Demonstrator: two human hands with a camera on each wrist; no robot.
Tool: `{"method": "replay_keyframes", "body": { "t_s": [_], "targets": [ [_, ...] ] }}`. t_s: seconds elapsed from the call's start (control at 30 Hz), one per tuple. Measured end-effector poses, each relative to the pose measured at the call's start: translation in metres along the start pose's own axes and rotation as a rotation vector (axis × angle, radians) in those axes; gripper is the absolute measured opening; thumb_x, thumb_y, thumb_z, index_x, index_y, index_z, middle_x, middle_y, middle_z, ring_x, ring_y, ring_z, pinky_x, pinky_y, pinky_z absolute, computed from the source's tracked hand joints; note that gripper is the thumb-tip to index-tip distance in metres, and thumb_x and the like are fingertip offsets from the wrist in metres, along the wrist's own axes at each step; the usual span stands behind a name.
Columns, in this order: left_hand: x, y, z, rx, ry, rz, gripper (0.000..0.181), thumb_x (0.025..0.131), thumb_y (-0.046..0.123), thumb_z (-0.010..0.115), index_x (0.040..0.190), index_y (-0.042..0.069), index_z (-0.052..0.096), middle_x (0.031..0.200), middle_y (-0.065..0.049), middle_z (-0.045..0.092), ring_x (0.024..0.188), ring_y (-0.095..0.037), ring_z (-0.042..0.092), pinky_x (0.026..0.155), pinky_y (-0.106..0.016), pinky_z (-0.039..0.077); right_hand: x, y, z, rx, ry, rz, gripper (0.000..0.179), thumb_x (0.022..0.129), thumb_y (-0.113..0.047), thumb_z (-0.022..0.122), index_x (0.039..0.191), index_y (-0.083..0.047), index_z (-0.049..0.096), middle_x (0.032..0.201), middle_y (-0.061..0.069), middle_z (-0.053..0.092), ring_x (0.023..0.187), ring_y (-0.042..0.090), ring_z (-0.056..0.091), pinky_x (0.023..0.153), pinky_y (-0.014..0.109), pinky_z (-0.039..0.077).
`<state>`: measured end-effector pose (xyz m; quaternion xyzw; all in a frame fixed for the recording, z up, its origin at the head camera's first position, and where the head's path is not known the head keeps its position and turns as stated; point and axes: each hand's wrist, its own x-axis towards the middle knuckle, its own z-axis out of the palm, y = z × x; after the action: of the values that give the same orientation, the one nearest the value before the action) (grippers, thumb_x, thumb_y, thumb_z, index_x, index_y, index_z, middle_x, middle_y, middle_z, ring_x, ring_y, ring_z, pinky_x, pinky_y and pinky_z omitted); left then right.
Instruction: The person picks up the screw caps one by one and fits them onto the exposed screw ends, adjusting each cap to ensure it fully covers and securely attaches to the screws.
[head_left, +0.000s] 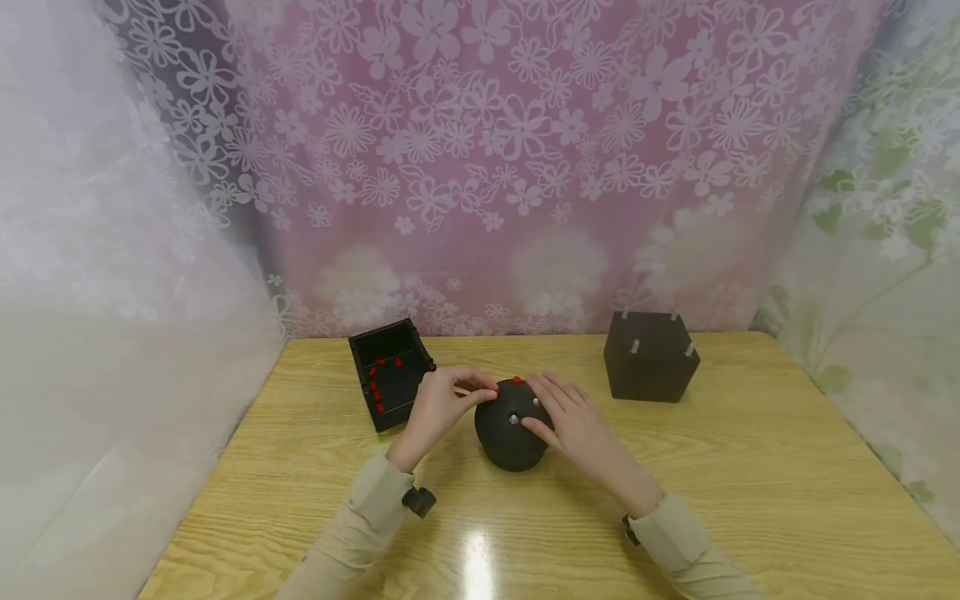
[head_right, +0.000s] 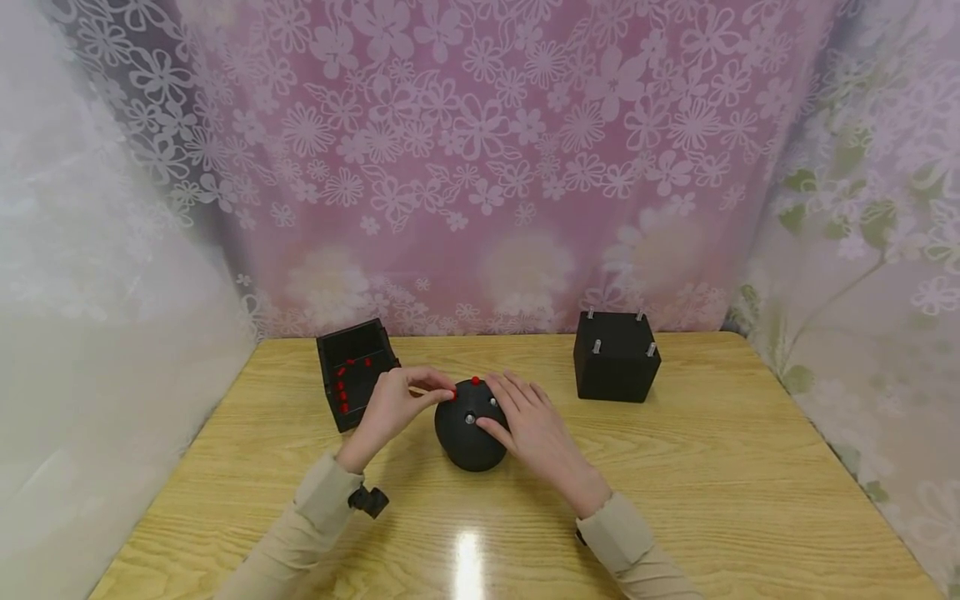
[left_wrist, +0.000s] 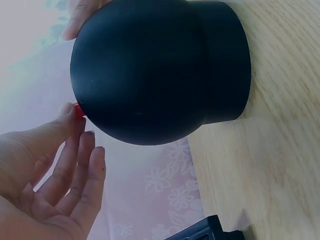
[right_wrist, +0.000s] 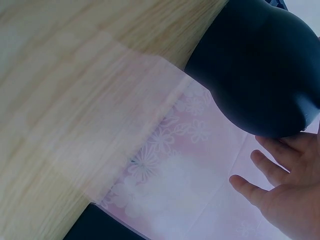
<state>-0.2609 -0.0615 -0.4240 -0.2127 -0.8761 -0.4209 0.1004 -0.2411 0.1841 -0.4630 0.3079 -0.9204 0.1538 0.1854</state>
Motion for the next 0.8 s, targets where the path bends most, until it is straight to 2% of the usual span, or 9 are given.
{"method": "replay_keyframes", "body": {
  "t_s": [0.2, 0.43, 0.5, 0.6, 0.7, 0.8],
  "targets": [
    [-0.004, 0.003, -0.003, -0.03, -0.044, -0.001, 0.012, 0.09, 0.021, 0.079, 0.101, 0.018, 0.079, 0.098, 0.004, 0.076, 0.086, -0.012, 0.072, 0.075, -0.025, 0.06, -0.001, -0.005, -0.002, 0.008, 0.001, 0.012, 0.067, 0.102, -0.046, 0.058, 0.156, -0.009, 0.041, 0.154, 0.015, 0.047, 0.144, 0.033, 0.041, 0.112, 0.061, 0.038],
    [-0.01, 0.004, -0.006, -0.032, -0.06, -0.008, 0.02, 0.089, 0.022, 0.079, 0.108, 0.016, 0.077, 0.102, 0.003, 0.076, 0.091, -0.012, 0.071, 0.075, -0.024, 0.06, -0.004, -0.011, -0.002, 0.002, 0.009, 0.012, 0.068, 0.102, -0.047, 0.057, 0.155, -0.009, 0.042, 0.153, 0.016, 0.048, 0.144, 0.034, 0.042, 0.112, 0.06, 0.037],
    [-0.011, 0.004, -0.007, -0.026, -0.043, -0.018, 0.021, 0.09, 0.025, 0.077, 0.11, 0.016, 0.077, 0.102, 0.004, 0.075, 0.092, -0.012, 0.071, 0.076, -0.024, 0.059, -0.004, -0.013, -0.002, -0.003, 0.012, 0.008, 0.067, 0.102, -0.048, 0.056, 0.155, -0.008, 0.042, 0.153, 0.015, 0.048, 0.143, 0.034, 0.042, 0.112, 0.06, 0.038],
    [-0.013, 0.004, -0.01, -0.035, 0.02, -0.013, 0.021, 0.096, 0.028, 0.072, 0.11, 0.015, 0.077, 0.099, 0.003, 0.076, 0.091, -0.013, 0.072, 0.076, -0.026, 0.06, -0.006, -0.016, -0.002, -0.001, 0.012, 0.009, 0.067, 0.102, -0.048, 0.056, 0.155, -0.009, 0.043, 0.153, 0.015, 0.048, 0.144, 0.033, 0.042, 0.113, 0.06, 0.037],
    [-0.015, 0.005, -0.014, -0.07, 0.088, -0.002, 0.022, 0.102, 0.028, 0.064, 0.107, 0.012, 0.077, 0.096, 0.002, 0.076, 0.086, -0.013, 0.072, 0.073, -0.026, 0.06, -0.007, -0.019, -0.003, 0.008, 0.012, 0.02, 0.067, 0.102, -0.047, 0.057, 0.155, -0.009, 0.043, 0.154, 0.014, 0.048, 0.144, 0.033, 0.041, 0.114, 0.06, 0.036],
    [-0.016, 0.006, -0.017, -0.112, 0.112, -0.003, 0.024, 0.104, 0.028, 0.06, 0.103, 0.012, 0.078, 0.093, 0.002, 0.076, 0.08, -0.01, 0.071, 0.069, -0.024, 0.059, -0.008, -0.022, -0.004, 0.011, 0.02, 0.027, 0.067, 0.101, -0.047, 0.058, 0.155, -0.009, 0.043, 0.154, 0.014, 0.048, 0.144, 0.034, 0.041, 0.114, 0.06, 0.036]
  ]
}}
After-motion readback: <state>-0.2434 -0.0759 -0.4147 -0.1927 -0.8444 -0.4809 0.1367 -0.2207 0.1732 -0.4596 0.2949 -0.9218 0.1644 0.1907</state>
